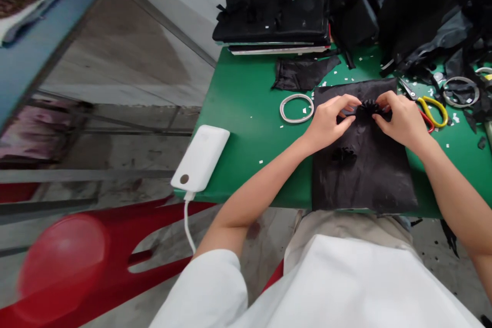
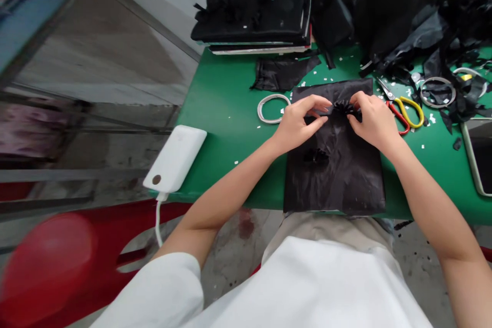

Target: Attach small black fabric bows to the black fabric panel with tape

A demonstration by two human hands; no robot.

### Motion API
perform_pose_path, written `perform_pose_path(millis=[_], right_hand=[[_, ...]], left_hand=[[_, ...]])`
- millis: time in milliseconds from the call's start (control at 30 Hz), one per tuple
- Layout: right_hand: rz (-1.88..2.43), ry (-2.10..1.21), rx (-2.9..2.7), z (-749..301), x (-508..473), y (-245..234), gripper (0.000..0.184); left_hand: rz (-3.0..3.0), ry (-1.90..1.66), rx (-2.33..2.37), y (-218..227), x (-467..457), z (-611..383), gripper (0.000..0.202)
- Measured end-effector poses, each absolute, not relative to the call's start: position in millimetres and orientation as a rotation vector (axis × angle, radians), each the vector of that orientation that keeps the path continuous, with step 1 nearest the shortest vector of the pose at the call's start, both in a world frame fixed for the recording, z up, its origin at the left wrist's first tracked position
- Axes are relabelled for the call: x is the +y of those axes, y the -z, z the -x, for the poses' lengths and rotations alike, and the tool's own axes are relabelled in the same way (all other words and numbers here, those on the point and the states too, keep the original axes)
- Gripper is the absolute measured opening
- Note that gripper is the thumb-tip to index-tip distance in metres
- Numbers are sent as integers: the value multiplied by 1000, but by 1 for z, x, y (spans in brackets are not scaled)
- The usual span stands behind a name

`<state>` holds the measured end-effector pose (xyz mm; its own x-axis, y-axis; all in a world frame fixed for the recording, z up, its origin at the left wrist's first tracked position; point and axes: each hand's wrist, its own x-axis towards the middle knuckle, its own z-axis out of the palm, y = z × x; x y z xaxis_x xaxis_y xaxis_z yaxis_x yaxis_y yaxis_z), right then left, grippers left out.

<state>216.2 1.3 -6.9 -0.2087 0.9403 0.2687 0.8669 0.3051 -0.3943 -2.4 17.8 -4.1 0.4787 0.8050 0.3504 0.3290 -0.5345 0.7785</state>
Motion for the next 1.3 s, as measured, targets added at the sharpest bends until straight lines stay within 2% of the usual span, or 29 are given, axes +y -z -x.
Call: perform_pose_path(millis=[333, 567, 867, 1000, 1200, 1300], right_hand=[[1566, -202, -1999, -213, 6, 18, 16], [1576, -337, -1895, -211, 6, 17, 12], [1621, -387, -1818, -206, 2, 12, 13], [1605, -442, -1774, -206, 3, 10, 11], [1570, -465, -1758, -206, 3, 8, 15], [1545, -513, -1782, -209, 2, 7, 29]], left_hand=[[-1983, -1031, 924, 19, 38, -38, 42], [-1990, -1184, 951, 30, 40, -50, 35], [-2201, -1154, 966, 33, 32, -44, 43], [-2204, -1144, 1011, 32, 31, -44, 38], [-2162, -1216, 978, 32, 31, -44, 37], [-2097, -1191, 1011, 33, 32, -44, 39]])
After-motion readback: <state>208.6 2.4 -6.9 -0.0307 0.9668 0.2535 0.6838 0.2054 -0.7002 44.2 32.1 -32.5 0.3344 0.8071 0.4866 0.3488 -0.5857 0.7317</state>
